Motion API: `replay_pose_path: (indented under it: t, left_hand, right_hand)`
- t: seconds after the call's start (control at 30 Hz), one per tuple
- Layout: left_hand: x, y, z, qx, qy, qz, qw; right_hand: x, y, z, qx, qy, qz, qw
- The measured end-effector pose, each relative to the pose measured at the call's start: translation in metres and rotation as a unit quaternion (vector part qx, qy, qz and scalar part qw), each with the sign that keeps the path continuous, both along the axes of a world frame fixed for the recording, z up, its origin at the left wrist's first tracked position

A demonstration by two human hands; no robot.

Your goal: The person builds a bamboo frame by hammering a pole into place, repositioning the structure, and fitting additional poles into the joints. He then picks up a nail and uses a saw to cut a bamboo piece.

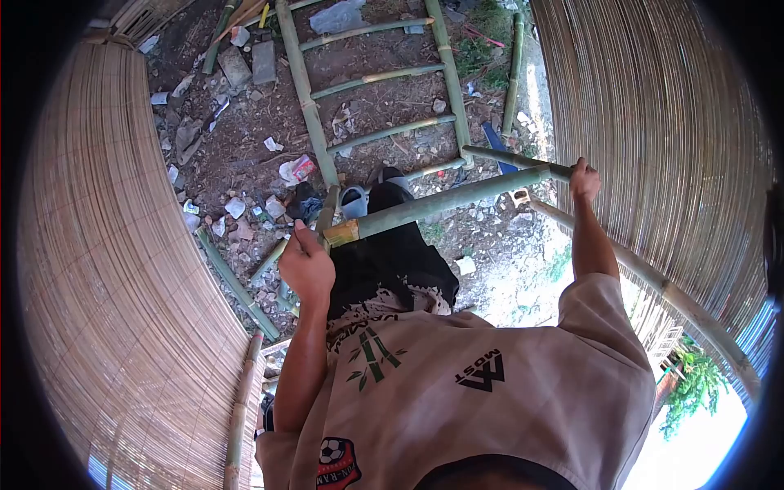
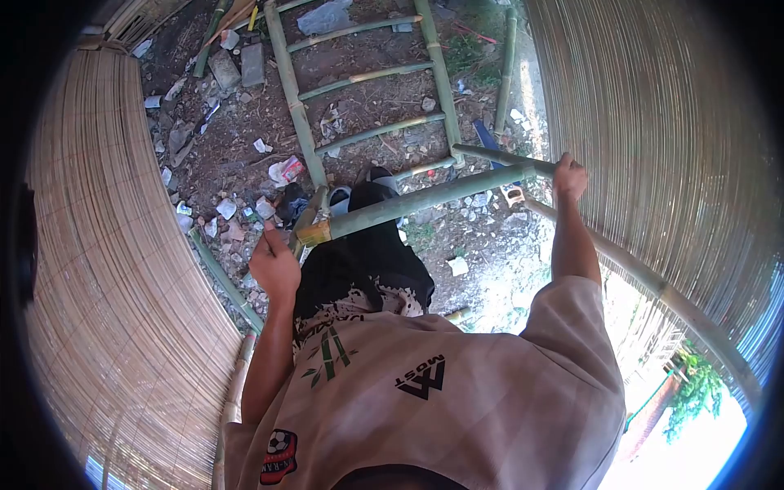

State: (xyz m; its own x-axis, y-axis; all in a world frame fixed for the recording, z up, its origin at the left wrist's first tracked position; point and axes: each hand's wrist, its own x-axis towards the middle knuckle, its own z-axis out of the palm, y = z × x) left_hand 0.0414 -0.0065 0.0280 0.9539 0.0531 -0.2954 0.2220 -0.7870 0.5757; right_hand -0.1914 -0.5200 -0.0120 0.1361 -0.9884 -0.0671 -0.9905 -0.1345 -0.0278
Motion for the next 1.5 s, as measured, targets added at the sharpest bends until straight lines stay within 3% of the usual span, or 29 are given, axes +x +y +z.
replay_pose_path:
  t: [0.43, 0.47, 0.6, 0.77, 0.9, 1.1, 1.5]
  left_hand:
    - [-0.001, 0.006, -0.004, 0.0, 0.03, 0.008, 1.0]
    - [0.0, 0.004, -0.001, 0.012, 0.027, 0.007, 1.0]
    - [0.001, 0.004, -0.001, 0.017, 0.009, -0.001, 1.0]
    - [0.0, 0.004, -0.002, 0.006, 0.017, -0.002, 1.0]
    - [0.0, 0.003, -0.003, 0.037, -0.003, -0.001, 0.999]
    - [0.001, 0.003, -0.006, 0.029, 0.001, 0.008, 1.0]
    - [0.0, 0.0, -0.001, 0.038, 0.004, 0.017, 0.999]
  right_hand:
    - [-0.007, -0.003, 0.0, 0.044, -0.064, 0.023, 0.997]
    - [-0.002, 0.005, 0.009, 0.051, -0.039, 0.073, 0.995]
    - [-0.01, -0.007, -0.005, 0.061, -0.077, 0.012, 0.995]
    - [-0.027, -0.024, -0.027, 0.04, -0.031, 0.073, 0.996]
    - [-0.003, 0.001, 0.002, 0.044, -0.057, 0.02, 0.997]
    - [-0.001, 0.002, -0.001, 0.037, -0.023, 0.011, 0.999]
    - [-0.016, -0.016, -0.019, 0.046, -0.011, 0.061, 0.997]
